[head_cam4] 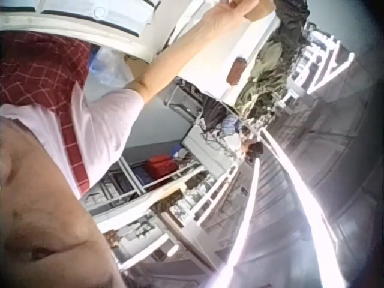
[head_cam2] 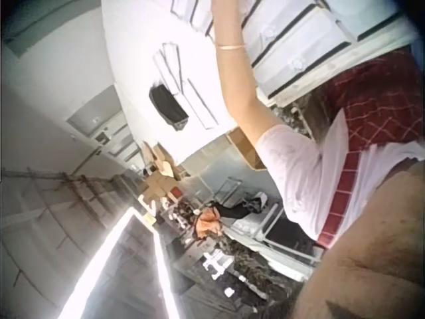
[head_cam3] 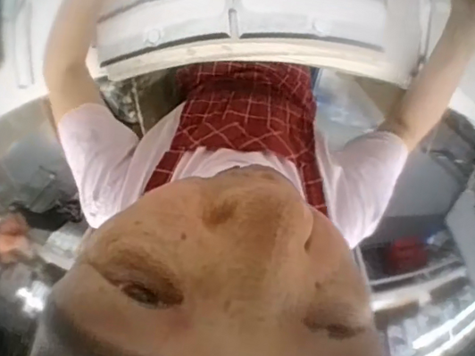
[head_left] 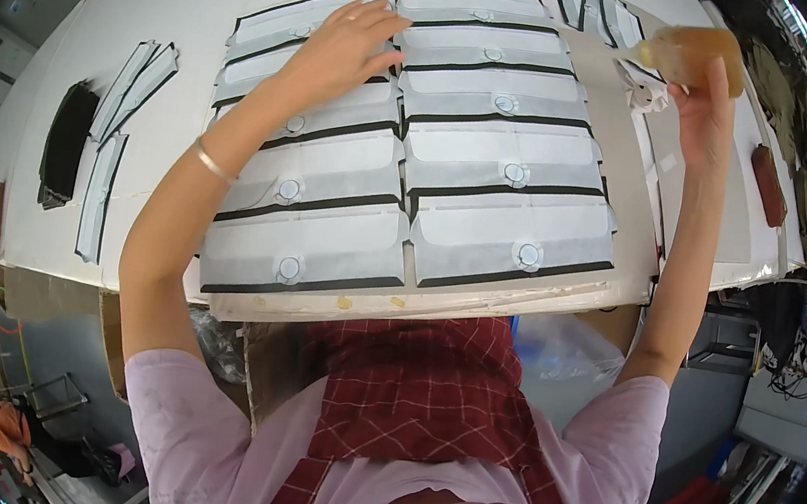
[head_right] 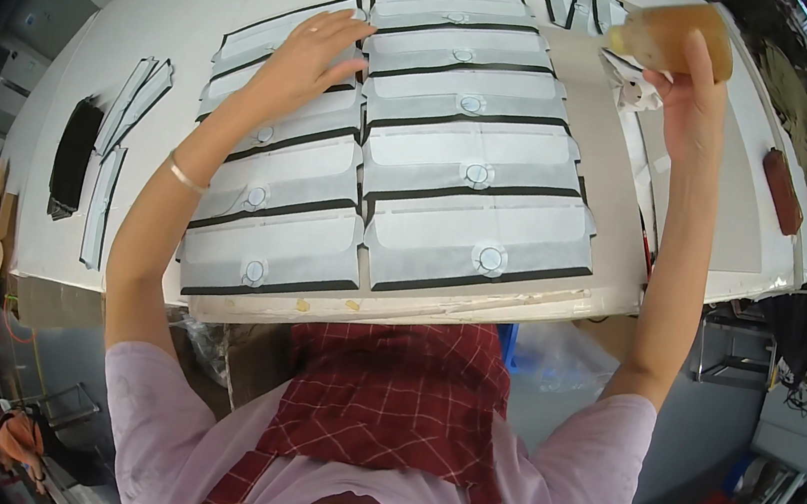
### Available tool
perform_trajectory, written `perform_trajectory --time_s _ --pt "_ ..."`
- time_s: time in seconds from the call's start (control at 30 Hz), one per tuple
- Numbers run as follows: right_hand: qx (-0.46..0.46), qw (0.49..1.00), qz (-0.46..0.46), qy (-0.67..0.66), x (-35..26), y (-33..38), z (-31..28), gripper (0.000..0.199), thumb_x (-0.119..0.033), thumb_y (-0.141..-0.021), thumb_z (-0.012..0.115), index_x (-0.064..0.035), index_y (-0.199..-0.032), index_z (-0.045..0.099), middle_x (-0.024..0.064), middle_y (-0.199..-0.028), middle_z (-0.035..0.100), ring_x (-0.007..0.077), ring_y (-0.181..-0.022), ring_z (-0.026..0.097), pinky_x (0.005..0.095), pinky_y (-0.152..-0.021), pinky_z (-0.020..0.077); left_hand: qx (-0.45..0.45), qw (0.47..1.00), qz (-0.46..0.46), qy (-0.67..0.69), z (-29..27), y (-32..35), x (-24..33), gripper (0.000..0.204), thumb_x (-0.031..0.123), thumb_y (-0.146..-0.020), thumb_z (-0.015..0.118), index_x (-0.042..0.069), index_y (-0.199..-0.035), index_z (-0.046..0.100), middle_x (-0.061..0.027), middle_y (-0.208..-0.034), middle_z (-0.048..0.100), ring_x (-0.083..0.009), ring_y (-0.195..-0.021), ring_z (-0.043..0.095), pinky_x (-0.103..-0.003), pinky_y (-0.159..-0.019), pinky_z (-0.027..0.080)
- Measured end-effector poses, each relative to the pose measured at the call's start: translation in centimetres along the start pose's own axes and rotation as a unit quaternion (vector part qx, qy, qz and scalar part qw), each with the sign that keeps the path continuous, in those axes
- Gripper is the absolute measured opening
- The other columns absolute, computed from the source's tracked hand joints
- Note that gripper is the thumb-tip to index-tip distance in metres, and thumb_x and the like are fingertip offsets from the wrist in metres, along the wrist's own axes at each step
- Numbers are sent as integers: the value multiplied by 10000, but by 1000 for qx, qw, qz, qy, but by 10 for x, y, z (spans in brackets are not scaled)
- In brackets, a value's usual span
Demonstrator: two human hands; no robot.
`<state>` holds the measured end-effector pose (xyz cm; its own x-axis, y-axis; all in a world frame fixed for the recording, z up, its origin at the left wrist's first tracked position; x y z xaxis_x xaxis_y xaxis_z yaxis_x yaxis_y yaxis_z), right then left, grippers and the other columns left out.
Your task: The person arranges multiple white face masks on a white work surface, aligning them in rows. They then use a squeeze bottle to apply a yellowish adhesive to the circular nose-bridge areas of the masks.
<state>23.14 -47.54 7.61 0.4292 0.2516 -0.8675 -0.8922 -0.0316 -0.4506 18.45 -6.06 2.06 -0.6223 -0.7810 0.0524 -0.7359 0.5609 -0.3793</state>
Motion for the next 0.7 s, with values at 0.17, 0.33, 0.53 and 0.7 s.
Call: perform_trajectory --time_s 0.17,0.33,0.53,0.7 --pt "28 998 -51 39 -36 -47 17 335 -290 -1006 680 -64 -1250 638 48 -1152 702 143 -1007 691 268 -714 606 35 998 56 22 45 -48 -5 571 457 -1021 571 16 -1385 582 -184 -1397 600 -377 -1383 480 -465 -1176 367" --pt "26 998 -43 -36 -24 -65 58 514 -413 -976 706 -88 -1355 585 93 -1282 660 218 -1146 661 321 -817 599 20 994 22 102 69 -57 -12 660 546 -1016 536 -3 -1381 582 -189 -1433 572 -356 -1386 479 -458 -1159 389" --pt "11 999 31 13 48 -87 73 386 -318 -944 768 -111 -1241 637 47 -1120 708 160 -963 707 268 -726 605 6 993 8 115 68 -56 -7 663 551 -1022 521 12 -1403 571 -184 -1478 535 -354 -1405 457 -451 -1176 369" --pt "2 992 67 105 65 -84 130 323 -330 -904 799 -151 -1128 651 -18 -941 704 58 -743 638 200 -562 474 17 996 11 90 66 -52 -8 662 556 -1030 503 18 -1408 576 -163 -1494 537 -358 -1444 417 -459 -1189 355"
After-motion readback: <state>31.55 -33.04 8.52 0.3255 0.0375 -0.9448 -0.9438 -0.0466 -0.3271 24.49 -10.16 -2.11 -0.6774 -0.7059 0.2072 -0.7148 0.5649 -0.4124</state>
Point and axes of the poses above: each hand's wrist, its own y-axis away from the middle knuckle, its own z-axis out of the palm, x = y × z, the point moved 10 cm from there along -y, towards the middle knuckle
